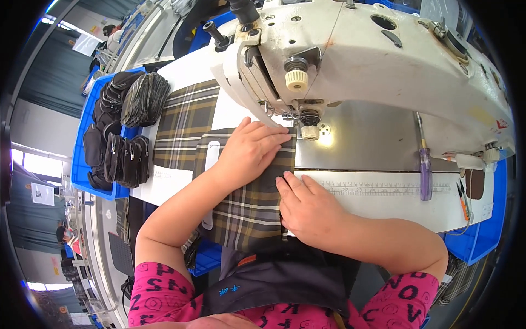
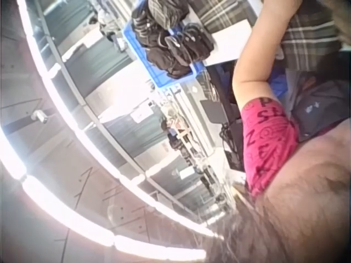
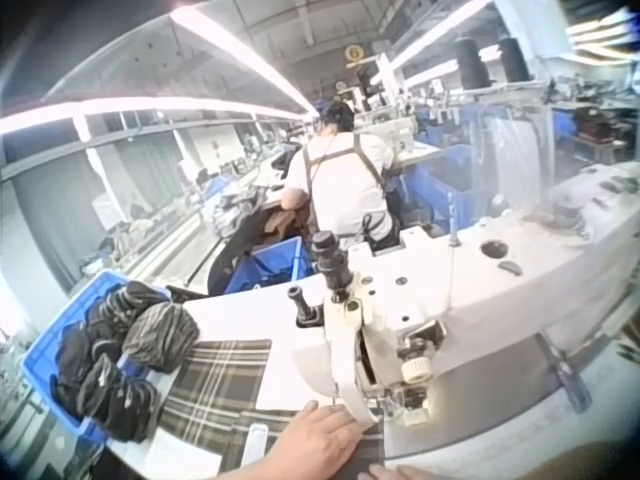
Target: Sewing together fabric panels and strips using an industrial sewing machine.
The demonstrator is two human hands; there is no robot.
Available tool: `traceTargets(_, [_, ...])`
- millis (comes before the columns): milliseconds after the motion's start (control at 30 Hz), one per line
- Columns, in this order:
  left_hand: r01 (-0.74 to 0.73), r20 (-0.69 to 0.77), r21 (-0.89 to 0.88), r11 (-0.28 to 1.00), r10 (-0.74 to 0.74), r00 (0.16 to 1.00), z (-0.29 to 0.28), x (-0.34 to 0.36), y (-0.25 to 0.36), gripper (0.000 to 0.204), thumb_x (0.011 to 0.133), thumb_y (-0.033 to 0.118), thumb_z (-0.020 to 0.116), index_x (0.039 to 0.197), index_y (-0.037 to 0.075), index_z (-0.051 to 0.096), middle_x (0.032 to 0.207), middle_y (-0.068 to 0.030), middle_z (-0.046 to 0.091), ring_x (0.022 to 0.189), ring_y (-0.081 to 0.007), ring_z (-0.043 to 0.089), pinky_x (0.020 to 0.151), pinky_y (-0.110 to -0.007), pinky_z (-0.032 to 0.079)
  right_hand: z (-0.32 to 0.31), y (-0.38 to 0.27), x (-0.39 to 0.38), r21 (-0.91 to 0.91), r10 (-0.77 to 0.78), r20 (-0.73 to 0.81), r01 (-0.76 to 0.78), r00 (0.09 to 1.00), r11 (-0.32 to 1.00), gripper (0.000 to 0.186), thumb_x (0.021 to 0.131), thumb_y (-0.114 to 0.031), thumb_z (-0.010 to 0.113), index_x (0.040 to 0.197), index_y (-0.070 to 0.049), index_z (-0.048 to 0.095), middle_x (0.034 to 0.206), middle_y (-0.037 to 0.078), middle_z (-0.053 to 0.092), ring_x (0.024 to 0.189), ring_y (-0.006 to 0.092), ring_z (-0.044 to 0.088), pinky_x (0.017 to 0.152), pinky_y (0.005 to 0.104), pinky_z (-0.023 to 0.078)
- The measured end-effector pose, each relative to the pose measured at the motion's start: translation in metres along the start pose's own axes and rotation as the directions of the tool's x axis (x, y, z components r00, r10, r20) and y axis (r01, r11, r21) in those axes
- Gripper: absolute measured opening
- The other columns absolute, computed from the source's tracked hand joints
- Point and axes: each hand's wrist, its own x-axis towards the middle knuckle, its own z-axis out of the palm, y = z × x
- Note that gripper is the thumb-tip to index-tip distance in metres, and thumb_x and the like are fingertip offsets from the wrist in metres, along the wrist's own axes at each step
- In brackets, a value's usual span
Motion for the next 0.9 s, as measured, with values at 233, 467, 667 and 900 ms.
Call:
traceTargets(233, [0.005,-0.012,0.035,0.999,-0.005,1.000,0.001,-0.003,0.006,0.037,0.091,0.014,0.073,0.127,0.010,0.072,0.126,-0.0032,0.071,0.112,-0.0256,0.063,0.097,-0.044,0.046,-0.003,-0.001,-0.003,-0.039,0.045,0.063,-0.043,0.997,0.998,0.043,0.078,-0.030,0.077,0.102,0.005,0.074,0.134,0.025,0.066,0.131,0.0382,0.058,0.106,0.0493,0.051])
traceTargets(467, [0.021,-0.005,0.022,1.000,-0.021,1.000,0.003,-0.001,0.005,0.037,0.091,0.014,0.073,0.127,0.011,0.072,0.123,-0.0031,0.072,0.112,-0.0255,0.063,0.096,-0.044,0.046,-0.007,0.004,0.000,-0.012,0.040,0.025,-0.040,0.999,0.999,0.033,0.082,-0.026,0.073,0.096,0.004,0.075,0.128,0.025,0.068,0.124,0.0388,0.062,0.101,0.0471,0.052])
traceTargets(667, [0.020,-0.012,0.020,1.000,-0.020,1.000,0.005,0.000,0.002,0.037,0.091,0.014,0.072,0.128,0.011,0.072,0.123,-0.0029,0.072,0.110,-0.0255,0.063,0.096,-0.043,0.046,-0.007,0.008,0.001,0.015,0.065,0.047,-0.066,0.997,0.998,0.033,0.082,-0.026,0.074,0.096,0.003,0.075,0.131,0.024,0.067,0.127,0.0369,0.061,0.104,0.0467,0.051])
traceTargets(900, [0.024,0.006,0.026,0.999,-0.025,1.000,0.003,0.001,0.004,0.039,0.091,0.014,0.073,0.129,0.011,0.072,0.128,-0.0025,0.071,0.114,-0.0244,0.063,0.096,-0.044,0.046,-0.009,0.008,0.000,-0.007,0.063,0.059,-0.063,0.996,0.998,0.032,0.082,-0.026,0.073,0.097,0.003,0.075,0.131,0.024,0.067,0.128,0.0371,0.060,0.104,0.0466,0.051])
